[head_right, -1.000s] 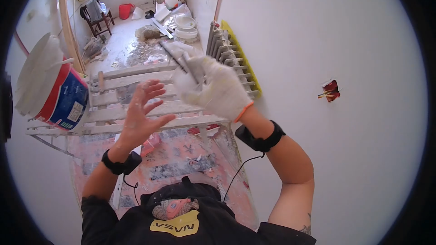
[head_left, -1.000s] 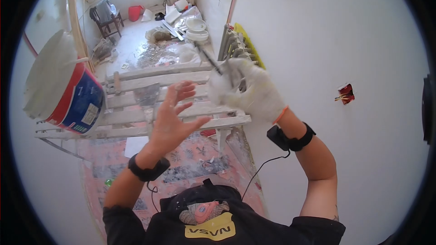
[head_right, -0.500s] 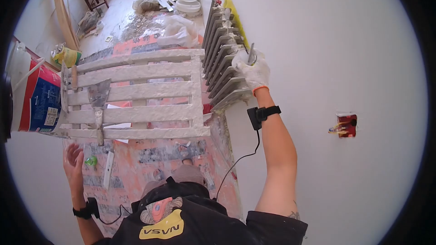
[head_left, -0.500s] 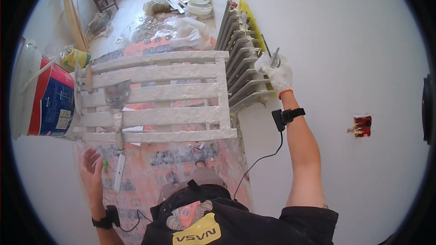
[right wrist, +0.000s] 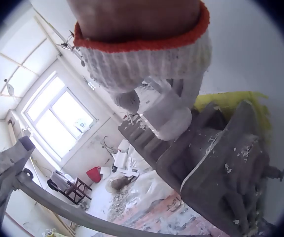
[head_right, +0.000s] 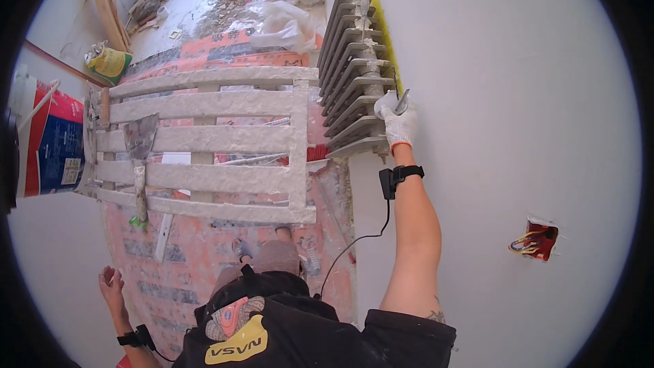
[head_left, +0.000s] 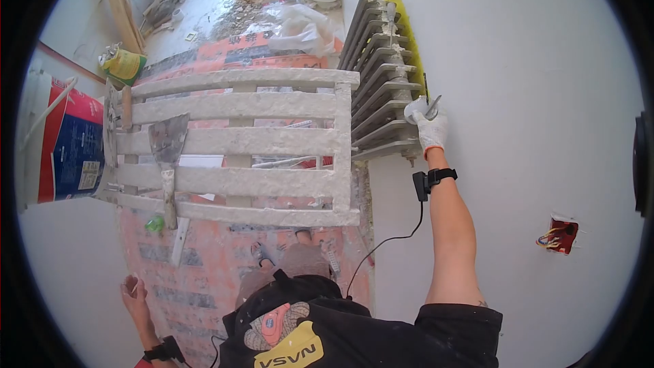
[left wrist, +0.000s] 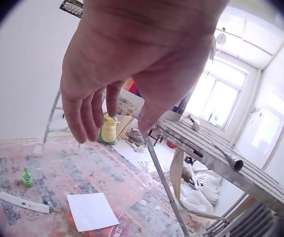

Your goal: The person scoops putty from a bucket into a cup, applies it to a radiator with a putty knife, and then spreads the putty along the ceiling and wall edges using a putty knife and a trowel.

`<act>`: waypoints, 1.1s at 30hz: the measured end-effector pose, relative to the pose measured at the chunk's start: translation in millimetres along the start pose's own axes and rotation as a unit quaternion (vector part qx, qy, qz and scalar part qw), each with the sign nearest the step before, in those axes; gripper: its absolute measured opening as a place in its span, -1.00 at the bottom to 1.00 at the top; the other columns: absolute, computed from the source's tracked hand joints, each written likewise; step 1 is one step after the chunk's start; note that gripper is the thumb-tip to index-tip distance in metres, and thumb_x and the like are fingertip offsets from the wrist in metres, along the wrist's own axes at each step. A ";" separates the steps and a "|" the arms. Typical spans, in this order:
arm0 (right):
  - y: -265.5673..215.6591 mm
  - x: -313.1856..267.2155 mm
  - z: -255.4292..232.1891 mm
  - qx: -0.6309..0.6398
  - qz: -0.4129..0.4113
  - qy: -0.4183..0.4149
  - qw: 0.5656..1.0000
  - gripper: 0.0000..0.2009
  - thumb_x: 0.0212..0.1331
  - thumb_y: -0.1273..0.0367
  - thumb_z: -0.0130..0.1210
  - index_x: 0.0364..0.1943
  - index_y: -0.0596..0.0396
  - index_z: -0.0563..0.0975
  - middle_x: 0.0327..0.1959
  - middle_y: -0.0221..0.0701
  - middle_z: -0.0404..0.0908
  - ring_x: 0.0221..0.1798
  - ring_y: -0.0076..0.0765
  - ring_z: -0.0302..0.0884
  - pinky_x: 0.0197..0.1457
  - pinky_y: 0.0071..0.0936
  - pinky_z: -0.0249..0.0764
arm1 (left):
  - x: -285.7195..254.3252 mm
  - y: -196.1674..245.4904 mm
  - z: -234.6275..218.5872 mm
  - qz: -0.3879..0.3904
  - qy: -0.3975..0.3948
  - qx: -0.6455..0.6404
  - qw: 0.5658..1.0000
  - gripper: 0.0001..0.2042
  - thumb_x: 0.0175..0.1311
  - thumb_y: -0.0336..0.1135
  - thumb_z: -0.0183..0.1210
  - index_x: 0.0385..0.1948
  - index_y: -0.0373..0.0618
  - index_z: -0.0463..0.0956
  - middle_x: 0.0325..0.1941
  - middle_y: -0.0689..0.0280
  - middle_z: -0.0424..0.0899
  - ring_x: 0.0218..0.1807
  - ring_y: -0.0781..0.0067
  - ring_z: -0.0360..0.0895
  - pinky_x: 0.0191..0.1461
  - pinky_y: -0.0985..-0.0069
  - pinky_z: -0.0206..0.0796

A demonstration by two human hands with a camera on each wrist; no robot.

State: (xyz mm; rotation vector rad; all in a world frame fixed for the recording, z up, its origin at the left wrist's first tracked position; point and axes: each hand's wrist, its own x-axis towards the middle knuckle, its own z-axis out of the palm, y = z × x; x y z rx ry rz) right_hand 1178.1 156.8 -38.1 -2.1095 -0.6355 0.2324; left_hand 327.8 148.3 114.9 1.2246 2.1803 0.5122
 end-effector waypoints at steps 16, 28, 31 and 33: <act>-18.7 -6.9 -1.5 -0.041 -0.021 -0.001 0.999 -0.27 -0.13 0.31 0.52 0.23 0.12 0.46 0.09 -0.18 0.67 0.12 -0.14 0.65 0.22 -0.28 0.54 | -4.2 40.9 29.9 0.030 -0.061 -0.004 0.998 -0.46 0.41 -0.15 0.22 0.27 -0.32 0.35 0.26 0.05 0.47 0.25 0.19 0.49 0.29 0.29 0.41; -8.8 -0.9 3.5 -0.044 -0.034 0.022 0.998 -0.18 -0.19 0.29 0.57 0.26 0.15 0.42 0.11 -0.14 0.65 0.13 -0.10 0.64 0.25 -0.27 0.52 | -7.4 37.3 30.8 0.020 -0.065 0.002 0.998 -0.42 0.36 -0.09 0.26 0.28 -0.28 0.37 0.28 0.07 0.48 0.31 0.16 0.45 0.34 0.21 0.39; -3.1 2.2 2.2 -0.021 -0.028 0.004 0.999 -0.18 -0.19 0.30 0.57 0.26 0.16 0.42 0.11 -0.13 0.64 0.13 -0.09 0.65 0.25 -0.28 0.53 | -7.5 36.1 30.7 0.015 -0.067 0.001 0.998 -0.43 0.37 -0.10 0.26 0.28 -0.28 0.36 0.29 0.07 0.47 0.32 0.16 0.45 0.34 0.21 0.38; -3.8 1.5 1.0 -0.022 -0.029 0.003 0.999 -0.19 -0.19 0.31 0.57 0.26 0.16 0.42 0.11 -0.13 0.65 0.12 -0.10 0.65 0.25 -0.28 0.53 | -6.1 34.0 30.9 0.015 -0.071 0.001 0.997 -0.43 0.37 -0.10 0.26 0.29 -0.26 0.36 0.29 0.07 0.47 0.31 0.16 0.45 0.35 0.21 0.37</act>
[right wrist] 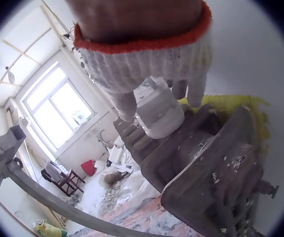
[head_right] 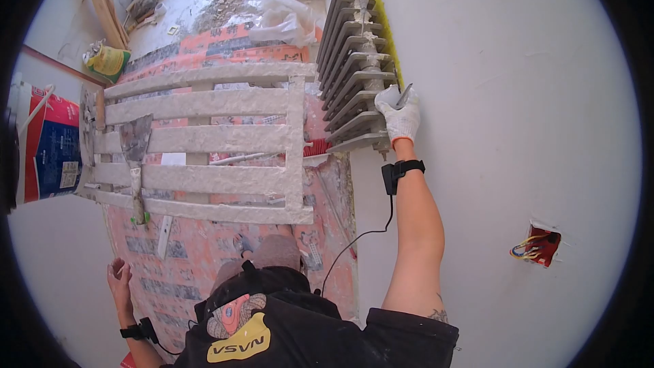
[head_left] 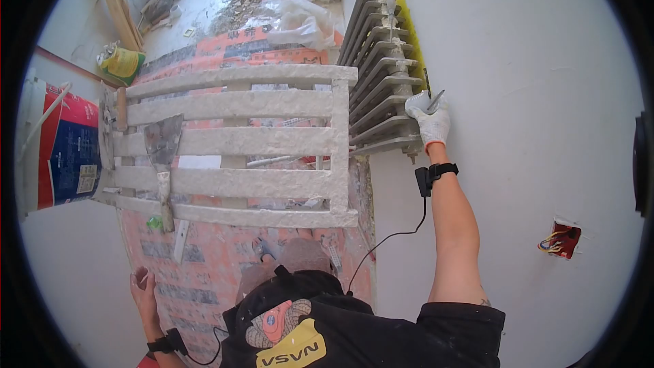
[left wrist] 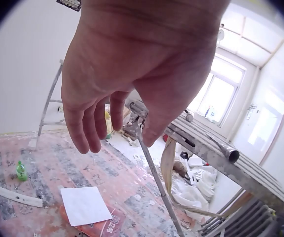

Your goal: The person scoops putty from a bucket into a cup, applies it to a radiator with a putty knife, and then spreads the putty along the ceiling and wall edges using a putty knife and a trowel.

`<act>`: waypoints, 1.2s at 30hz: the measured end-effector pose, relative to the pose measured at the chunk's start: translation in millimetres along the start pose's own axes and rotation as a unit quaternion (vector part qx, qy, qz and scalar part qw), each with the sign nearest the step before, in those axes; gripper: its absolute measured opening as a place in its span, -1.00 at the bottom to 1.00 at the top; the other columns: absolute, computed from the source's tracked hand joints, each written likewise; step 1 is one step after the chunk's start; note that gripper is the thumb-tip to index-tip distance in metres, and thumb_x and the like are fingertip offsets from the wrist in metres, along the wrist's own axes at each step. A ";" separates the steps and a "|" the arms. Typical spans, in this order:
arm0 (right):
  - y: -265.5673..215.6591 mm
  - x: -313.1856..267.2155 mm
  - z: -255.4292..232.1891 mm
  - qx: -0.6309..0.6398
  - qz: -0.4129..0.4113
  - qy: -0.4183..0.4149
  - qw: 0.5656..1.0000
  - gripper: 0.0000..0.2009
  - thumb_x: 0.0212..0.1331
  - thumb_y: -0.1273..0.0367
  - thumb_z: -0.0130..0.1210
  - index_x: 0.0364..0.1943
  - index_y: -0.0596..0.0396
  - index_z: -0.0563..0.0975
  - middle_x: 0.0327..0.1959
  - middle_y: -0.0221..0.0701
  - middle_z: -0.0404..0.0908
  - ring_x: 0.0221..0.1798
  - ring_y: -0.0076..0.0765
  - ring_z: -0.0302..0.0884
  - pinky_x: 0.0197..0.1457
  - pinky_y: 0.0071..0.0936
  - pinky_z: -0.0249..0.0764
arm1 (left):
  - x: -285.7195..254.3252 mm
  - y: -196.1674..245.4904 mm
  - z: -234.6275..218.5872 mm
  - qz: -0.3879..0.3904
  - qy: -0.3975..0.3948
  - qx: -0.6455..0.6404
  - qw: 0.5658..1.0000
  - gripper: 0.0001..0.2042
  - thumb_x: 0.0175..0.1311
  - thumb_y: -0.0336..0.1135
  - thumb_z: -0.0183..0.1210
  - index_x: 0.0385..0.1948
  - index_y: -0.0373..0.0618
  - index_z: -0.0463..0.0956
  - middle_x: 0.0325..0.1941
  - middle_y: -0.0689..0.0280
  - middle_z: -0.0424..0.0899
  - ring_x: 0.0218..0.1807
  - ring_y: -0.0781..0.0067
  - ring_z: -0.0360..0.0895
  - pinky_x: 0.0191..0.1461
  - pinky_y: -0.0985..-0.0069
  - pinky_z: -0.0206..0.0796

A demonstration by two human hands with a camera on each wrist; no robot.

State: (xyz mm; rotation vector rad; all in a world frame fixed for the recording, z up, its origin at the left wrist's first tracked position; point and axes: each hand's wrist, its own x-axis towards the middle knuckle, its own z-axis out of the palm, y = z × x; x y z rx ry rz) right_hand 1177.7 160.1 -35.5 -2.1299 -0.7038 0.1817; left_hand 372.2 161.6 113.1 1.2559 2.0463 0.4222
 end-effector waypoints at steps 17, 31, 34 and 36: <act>-0.4 -22.3 -23.7 -0.091 -0.010 0.006 0.996 -0.04 -0.17 0.24 0.58 0.39 0.21 0.30 0.24 -0.05 0.56 0.27 -0.03 0.55 0.36 -0.26 0.43 | 9.9 -12.8 1.7 -0.022 -0.015 0.028 0.999 -0.40 0.37 -0.21 0.26 0.34 -0.34 0.29 0.38 0.02 0.42 0.38 0.12 0.40 0.51 0.23 0.16; -48.2 -87.7 -75.8 -0.036 0.031 0.004 0.999 -0.47 0.23 0.28 0.33 0.23 0.26 0.48 0.08 -0.09 0.66 0.05 -0.22 0.67 0.17 -0.33 0.55 | 31.9 -34.7 -0.1 0.001 -0.064 -0.005 0.998 -0.39 0.38 -0.23 0.26 0.35 -0.40 0.29 0.41 -0.01 0.42 0.46 0.13 0.35 0.55 0.26 0.11; -52.3 -116.6 -80.2 0.025 0.058 -0.095 0.993 -0.63 0.25 0.27 0.32 0.04 0.25 0.62 -0.12 -0.25 0.74 -0.15 -0.41 0.69 0.00 -0.45 0.58 | 40.3 -53.4 0.4 0.011 -0.076 -0.017 0.997 -0.41 0.37 -0.24 0.27 0.34 -0.38 0.31 0.40 0.01 0.43 0.44 0.15 0.37 0.53 0.26 0.13; -58.0 -137.6 -79.4 0.030 0.063 -0.120 0.990 -0.67 0.26 0.27 0.31 -0.01 0.23 0.65 -0.20 -0.30 0.75 -0.21 -0.46 0.68 -0.05 -0.48 0.58 | 47.6 -74.4 2.0 0.022 -0.062 -0.070 0.995 -0.45 0.37 -0.25 0.27 0.30 -0.34 0.36 0.35 0.03 0.48 0.42 0.16 0.39 0.52 0.28 0.14</act>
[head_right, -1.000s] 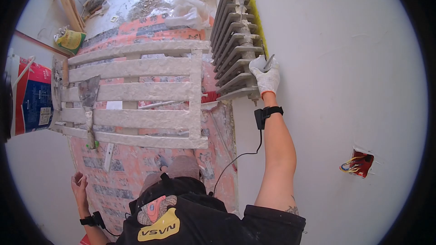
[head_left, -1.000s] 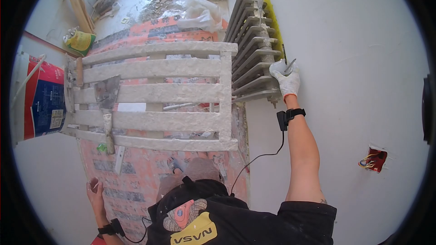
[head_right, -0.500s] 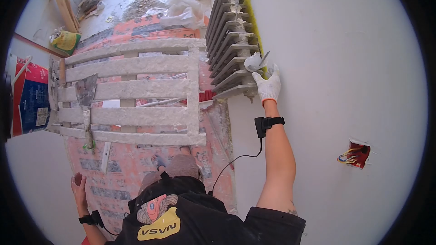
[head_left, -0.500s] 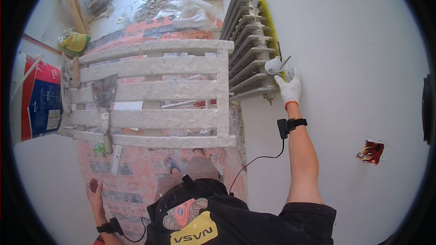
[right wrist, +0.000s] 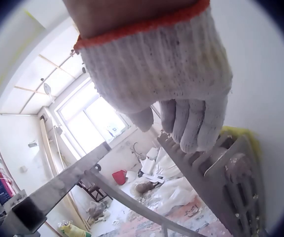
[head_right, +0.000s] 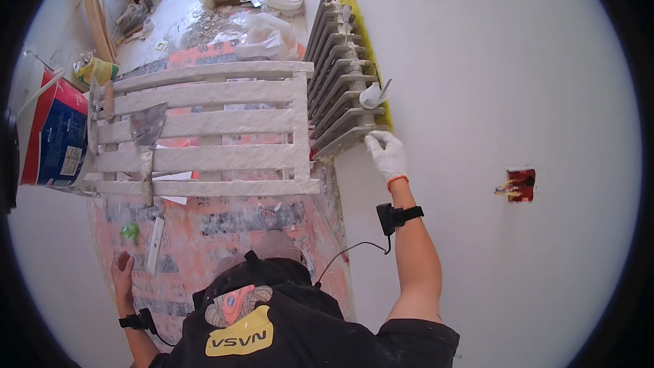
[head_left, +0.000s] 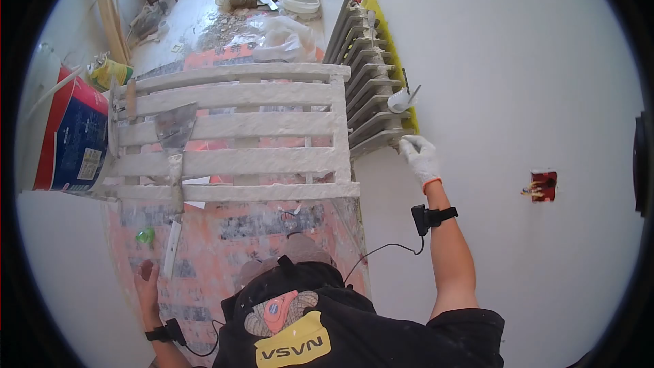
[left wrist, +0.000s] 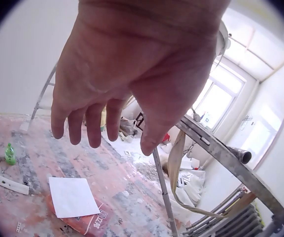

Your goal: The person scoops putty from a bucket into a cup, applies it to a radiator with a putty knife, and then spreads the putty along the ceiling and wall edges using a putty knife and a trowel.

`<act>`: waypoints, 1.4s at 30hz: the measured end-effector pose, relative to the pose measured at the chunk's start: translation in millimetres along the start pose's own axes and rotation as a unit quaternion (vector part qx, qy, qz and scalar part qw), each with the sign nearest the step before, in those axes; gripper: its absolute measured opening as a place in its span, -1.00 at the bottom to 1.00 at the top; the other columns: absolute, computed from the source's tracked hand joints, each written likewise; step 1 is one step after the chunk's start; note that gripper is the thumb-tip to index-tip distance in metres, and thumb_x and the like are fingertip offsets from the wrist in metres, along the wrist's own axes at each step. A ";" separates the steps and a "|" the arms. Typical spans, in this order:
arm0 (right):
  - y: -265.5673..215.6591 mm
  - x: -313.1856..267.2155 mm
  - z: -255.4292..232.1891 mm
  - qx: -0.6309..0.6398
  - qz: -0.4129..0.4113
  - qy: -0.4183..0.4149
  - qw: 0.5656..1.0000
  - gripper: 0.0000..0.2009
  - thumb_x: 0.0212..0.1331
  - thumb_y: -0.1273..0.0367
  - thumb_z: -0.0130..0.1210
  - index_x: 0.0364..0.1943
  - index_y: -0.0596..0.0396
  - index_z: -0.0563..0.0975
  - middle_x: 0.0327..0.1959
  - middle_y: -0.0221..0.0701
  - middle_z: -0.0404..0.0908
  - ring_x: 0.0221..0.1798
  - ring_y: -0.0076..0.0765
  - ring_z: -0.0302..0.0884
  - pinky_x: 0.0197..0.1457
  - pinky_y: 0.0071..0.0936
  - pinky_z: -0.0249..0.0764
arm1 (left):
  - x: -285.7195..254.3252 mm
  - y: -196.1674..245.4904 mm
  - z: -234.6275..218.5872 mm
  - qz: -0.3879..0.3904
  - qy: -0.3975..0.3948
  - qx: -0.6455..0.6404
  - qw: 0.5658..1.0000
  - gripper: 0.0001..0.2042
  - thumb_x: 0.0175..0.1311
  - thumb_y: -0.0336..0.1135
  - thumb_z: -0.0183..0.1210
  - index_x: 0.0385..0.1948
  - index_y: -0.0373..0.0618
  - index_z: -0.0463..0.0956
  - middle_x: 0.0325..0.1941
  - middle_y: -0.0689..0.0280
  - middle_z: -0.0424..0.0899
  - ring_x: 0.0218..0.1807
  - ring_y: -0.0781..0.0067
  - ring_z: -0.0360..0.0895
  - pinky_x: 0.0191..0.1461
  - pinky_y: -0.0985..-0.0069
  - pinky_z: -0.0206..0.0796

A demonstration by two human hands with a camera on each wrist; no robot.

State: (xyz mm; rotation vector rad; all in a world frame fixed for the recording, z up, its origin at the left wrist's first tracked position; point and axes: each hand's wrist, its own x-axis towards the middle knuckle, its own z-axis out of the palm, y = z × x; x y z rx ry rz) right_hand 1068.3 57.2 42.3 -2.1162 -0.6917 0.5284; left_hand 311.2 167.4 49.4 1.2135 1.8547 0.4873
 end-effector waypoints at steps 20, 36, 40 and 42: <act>-126.6 -235.3 49.1 0.033 -0.018 -0.137 0.990 -0.75 0.37 0.31 0.19 -0.05 0.22 0.65 -0.32 -0.42 0.70 -0.33 -0.58 0.61 -0.25 -0.57 0.52 | -37.7 -120.8 -90.9 0.063 -0.100 -0.031 0.992 -0.56 0.27 -0.26 0.34 0.10 -0.33 0.54 0.06 0.11 0.68 0.12 0.26 0.62 0.18 0.35 0.44; -274.1 -245.3 301.7 -0.216 -0.405 -0.072 0.886 -0.53 0.10 0.08 0.33 -0.05 0.16 0.59 -0.21 -0.04 0.68 -0.12 0.18 0.64 -0.01 -0.05 0.53 | -70.5 -196.6 -156.6 -0.018 -0.047 -0.080 0.995 -0.53 0.29 -0.20 0.35 0.08 -0.39 0.54 0.06 0.04 0.70 0.11 0.21 0.64 0.19 0.35 0.46; -295.7 -237.7 321.2 -0.254 -0.301 -0.088 0.915 -0.53 0.09 0.09 0.34 -0.12 0.23 0.57 -0.23 0.01 0.66 -0.12 0.19 0.63 -0.03 -0.04 0.52 | -68.5 -175.3 -178.5 -0.063 -0.018 -0.095 0.993 -0.55 0.28 -0.17 0.35 0.06 -0.34 0.56 0.07 0.06 0.70 0.09 0.23 0.65 0.19 0.37 0.47; -292.7 -233.7 322.6 -0.214 -0.289 -0.088 0.929 -0.55 0.11 0.12 0.32 -0.13 0.24 0.56 -0.23 0.03 0.65 -0.12 0.20 0.62 -0.04 -0.04 0.51 | -52.3 -169.1 -184.3 -0.073 -0.008 -0.090 0.993 -0.55 0.29 -0.16 0.35 0.06 -0.34 0.56 0.05 0.08 0.71 0.08 0.26 0.65 0.17 0.37 0.47</act>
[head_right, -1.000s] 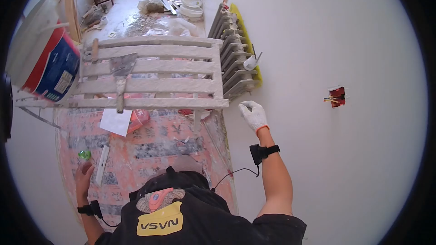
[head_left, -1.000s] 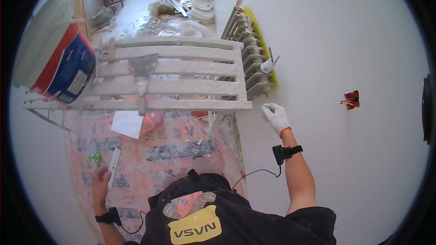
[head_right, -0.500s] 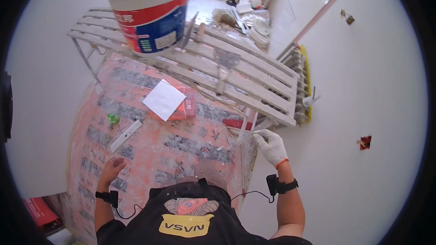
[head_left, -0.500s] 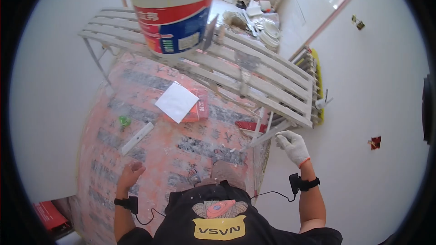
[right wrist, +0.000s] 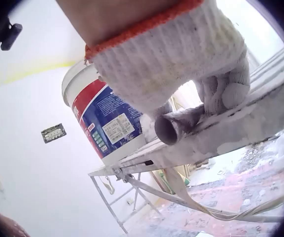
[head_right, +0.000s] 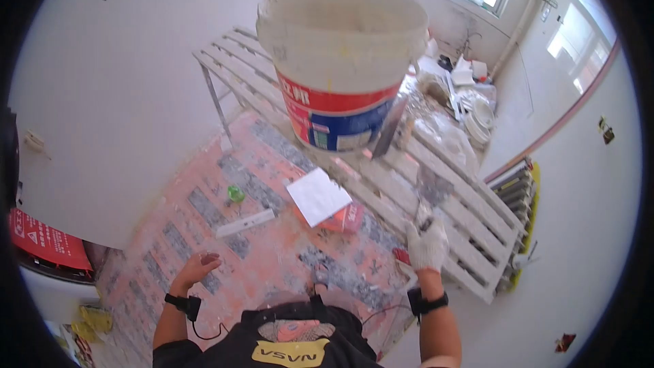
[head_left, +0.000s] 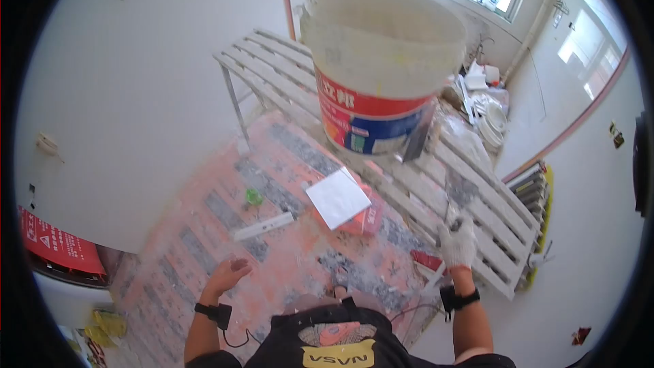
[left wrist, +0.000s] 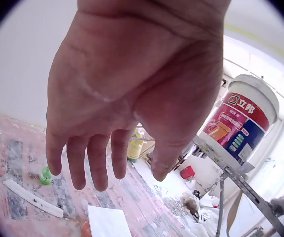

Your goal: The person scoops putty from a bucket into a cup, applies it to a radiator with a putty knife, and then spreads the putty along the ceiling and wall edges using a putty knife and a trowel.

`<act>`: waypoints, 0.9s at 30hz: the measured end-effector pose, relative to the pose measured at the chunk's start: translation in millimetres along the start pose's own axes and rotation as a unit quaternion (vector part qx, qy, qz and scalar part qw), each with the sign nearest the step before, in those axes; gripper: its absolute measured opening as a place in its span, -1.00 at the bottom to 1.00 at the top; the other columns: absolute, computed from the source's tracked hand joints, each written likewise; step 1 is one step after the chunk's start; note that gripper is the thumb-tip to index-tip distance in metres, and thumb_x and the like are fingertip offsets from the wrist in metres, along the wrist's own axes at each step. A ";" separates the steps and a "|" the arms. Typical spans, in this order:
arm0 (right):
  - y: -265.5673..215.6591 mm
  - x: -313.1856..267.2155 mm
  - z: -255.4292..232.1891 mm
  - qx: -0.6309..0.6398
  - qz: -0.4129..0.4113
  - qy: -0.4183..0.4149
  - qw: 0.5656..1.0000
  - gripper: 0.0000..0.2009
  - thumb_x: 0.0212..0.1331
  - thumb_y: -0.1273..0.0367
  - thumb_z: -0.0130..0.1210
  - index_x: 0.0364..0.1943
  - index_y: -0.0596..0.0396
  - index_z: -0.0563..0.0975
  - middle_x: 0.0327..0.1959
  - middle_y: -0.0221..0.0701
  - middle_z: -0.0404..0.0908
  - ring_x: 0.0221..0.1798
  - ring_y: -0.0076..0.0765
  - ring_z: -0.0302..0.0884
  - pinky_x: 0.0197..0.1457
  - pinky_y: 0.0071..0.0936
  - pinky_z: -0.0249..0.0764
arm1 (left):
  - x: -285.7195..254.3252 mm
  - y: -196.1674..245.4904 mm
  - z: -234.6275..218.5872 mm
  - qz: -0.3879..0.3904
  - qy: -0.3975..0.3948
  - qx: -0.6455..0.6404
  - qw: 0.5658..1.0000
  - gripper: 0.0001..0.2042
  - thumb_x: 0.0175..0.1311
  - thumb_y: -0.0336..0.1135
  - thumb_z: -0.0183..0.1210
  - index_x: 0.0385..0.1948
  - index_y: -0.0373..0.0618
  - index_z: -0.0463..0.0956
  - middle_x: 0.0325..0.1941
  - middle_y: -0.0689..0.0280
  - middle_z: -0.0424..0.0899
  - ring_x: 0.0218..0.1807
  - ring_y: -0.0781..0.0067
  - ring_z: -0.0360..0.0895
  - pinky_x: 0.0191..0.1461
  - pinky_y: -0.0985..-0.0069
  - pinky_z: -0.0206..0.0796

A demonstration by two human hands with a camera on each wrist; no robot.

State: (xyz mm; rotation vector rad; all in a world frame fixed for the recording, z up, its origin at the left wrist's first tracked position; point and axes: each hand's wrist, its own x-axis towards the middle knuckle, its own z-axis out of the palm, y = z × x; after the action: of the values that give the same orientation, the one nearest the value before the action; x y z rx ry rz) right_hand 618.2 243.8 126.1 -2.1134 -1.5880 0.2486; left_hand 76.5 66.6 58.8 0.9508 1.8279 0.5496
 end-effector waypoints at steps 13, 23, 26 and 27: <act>56.7 117.0 -69.9 0.210 0.224 -0.182 0.934 -0.64 0.26 0.23 0.23 0.05 0.14 0.56 -0.10 -0.18 0.67 -0.12 -0.22 0.66 -0.10 -0.29 0.58 | 224.9 166.1 -0.9 0.018 -0.165 -0.290 0.942 -0.42 0.51 -0.07 0.12 0.32 -0.38 0.24 0.26 -0.03 0.52 0.23 0.06 0.58 0.34 0.19 0.47; 90.3 218.0 -132.7 -0.207 -0.082 -0.174 0.959 -0.57 0.42 0.02 -0.06 0.05 -0.01 0.65 0.08 -0.14 0.66 0.15 0.08 0.55 0.26 -0.09 0.41 | 292.8 279.4 32.4 0.189 -0.271 -0.291 0.898 -0.55 0.56 0.09 -0.11 0.13 -0.10 0.45 0.16 0.12 0.57 0.23 0.11 0.51 0.36 -0.02 0.35; 74.3 224.5 -127.1 -0.199 0.051 -0.200 0.958 -0.52 0.43 -0.04 -0.05 0.03 0.05 0.65 -0.03 -0.11 0.70 0.07 0.10 0.61 0.16 -0.14 0.49 | 338.3 264.6 23.1 0.045 -0.347 -0.424 0.835 -0.56 0.54 0.03 -0.06 0.13 -0.15 0.46 0.23 0.12 0.56 0.31 0.11 0.47 0.47 -0.01 0.23; 89.7 225.1 -121.2 -0.163 0.041 -0.188 0.968 -0.34 0.36 -0.23 -0.14 0.00 0.07 0.67 -0.01 -0.06 0.69 0.09 0.16 0.60 0.15 -0.07 0.48 | 334.1 269.2 19.3 0.043 -0.361 -0.419 0.832 -0.55 0.53 0.01 -0.04 0.19 -0.18 0.45 0.29 0.12 0.55 0.35 0.11 0.45 0.50 -0.02 0.19</act>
State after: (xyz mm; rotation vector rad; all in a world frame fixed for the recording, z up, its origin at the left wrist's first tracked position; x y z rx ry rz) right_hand 815.3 404.4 219.7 -2.5019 -1.8617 0.4662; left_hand 116.8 494.2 59.7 0.5015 0.7200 0.8108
